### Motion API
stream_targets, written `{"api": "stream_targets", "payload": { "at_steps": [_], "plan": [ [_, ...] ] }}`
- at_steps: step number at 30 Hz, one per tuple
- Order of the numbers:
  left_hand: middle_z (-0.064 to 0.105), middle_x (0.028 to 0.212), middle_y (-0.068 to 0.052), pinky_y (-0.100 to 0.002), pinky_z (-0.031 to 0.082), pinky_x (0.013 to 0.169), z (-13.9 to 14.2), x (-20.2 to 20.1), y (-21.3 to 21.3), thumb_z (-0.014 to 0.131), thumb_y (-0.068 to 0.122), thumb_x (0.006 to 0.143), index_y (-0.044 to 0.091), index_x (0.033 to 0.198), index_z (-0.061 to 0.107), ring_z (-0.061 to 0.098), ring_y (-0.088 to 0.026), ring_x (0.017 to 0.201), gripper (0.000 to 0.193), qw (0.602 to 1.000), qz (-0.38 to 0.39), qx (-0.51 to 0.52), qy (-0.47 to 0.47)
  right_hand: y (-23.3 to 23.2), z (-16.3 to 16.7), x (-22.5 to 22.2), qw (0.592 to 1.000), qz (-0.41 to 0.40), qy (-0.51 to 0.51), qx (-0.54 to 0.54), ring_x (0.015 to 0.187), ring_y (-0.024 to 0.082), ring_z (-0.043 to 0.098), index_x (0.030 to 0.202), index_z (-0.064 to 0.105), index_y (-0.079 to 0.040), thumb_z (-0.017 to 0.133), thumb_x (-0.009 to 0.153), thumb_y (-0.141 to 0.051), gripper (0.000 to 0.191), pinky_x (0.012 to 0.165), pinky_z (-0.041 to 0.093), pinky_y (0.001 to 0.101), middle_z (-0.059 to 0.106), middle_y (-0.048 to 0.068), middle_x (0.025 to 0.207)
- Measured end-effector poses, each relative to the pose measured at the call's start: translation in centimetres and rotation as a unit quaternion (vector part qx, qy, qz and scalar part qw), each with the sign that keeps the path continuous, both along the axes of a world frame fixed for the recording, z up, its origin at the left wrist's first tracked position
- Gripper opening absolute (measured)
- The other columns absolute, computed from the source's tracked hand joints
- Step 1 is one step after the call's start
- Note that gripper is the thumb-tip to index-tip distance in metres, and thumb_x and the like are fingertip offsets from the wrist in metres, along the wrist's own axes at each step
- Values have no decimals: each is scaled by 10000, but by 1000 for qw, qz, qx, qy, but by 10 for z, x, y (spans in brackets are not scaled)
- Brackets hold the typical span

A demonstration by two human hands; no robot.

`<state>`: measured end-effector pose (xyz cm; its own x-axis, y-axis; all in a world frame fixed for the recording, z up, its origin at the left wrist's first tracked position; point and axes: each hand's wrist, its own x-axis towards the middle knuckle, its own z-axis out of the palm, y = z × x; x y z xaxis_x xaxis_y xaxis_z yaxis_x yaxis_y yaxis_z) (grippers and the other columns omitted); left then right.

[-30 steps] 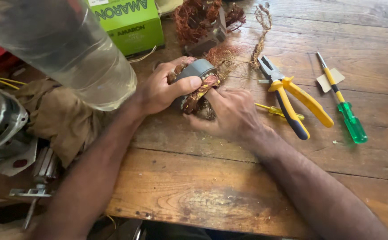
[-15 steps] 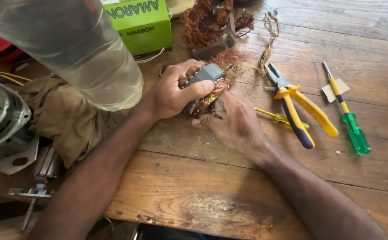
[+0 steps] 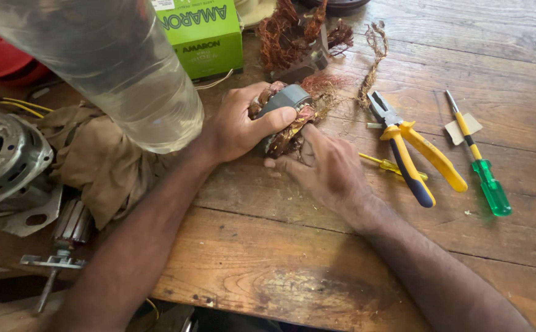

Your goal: The person holds an electric motor stator on a wooden workbench and cuts its copper windings with pliers, pulling cut wire pieces out by hand. They rotate the stator between cuts and use a screwdriver to pry at the windings, working around the coil to strip out the copper wire.

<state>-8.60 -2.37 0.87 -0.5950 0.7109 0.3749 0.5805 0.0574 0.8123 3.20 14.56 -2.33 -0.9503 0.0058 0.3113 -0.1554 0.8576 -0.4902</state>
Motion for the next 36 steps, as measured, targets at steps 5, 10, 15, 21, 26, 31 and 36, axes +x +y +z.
{"api": "stream_targets", "payload": {
  "at_steps": [5,10,15,21,26,31,36],
  "plan": [
    [755,892,-100,-336,569,764,-1,0,0,634,513,896,39,1098,723,743,-189,822,523,999,38,-14,28,-3,1,2,1000,0,-5,4,681,226,707,1116,615,-16,779,865,-482,554,627,568,404,715,96,812],
    [758,938,-103,-339,565,804,-5,0,0,636,513,918,27,1129,728,746,-194,879,537,999,36,-1,36,-5,5,4,1000,-7,11,28,711,264,691,1093,610,-24,787,864,-457,521,647,539,440,690,123,792],
    [751,916,-122,-351,562,788,-7,-2,-1,638,518,888,20,1098,717,739,-212,870,546,998,53,-40,12,-7,11,5,998,-28,-61,16,717,290,688,1112,591,-37,781,850,-471,541,650,524,467,676,133,769],
    [736,1019,-128,-392,543,861,-7,-2,-2,621,534,912,25,1129,721,723,-256,976,562,997,43,-22,64,-8,12,7,1000,-5,-14,9,819,334,702,1153,601,-72,769,876,-449,497,711,532,488,707,141,853],
    [723,937,-137,-421,532,846,-6,-2,-2,598,544,895,40,1080,729,704,-295,932,552,994,53,-49,77,-9,10,4,997,-18,-66,-17,872,323,704,1136,597,-82,757,869,-490,513,777,523,498,711,133,864],
    [728,969,-153,-431,525,878,-4,-1,-2,590,548,897,49,1080,738,698,-310,963,552,994,53,-52,77,-11,15,5,999,-14,-46,-20,874,328,688,1125,596,-68,772,860,-491,529,774,519,496,695,137,862],
    [734,975,-164,-441,513,891,-1,-2,-1,582,553,908,51,1092,748,680,-331,988,559,993,44,-67,90,-13,26,4,987,-49,-147,-41,733,232,635,1020,629,-85,791,832,-506,489,707,515,449,621,77,736]
  ]
}}
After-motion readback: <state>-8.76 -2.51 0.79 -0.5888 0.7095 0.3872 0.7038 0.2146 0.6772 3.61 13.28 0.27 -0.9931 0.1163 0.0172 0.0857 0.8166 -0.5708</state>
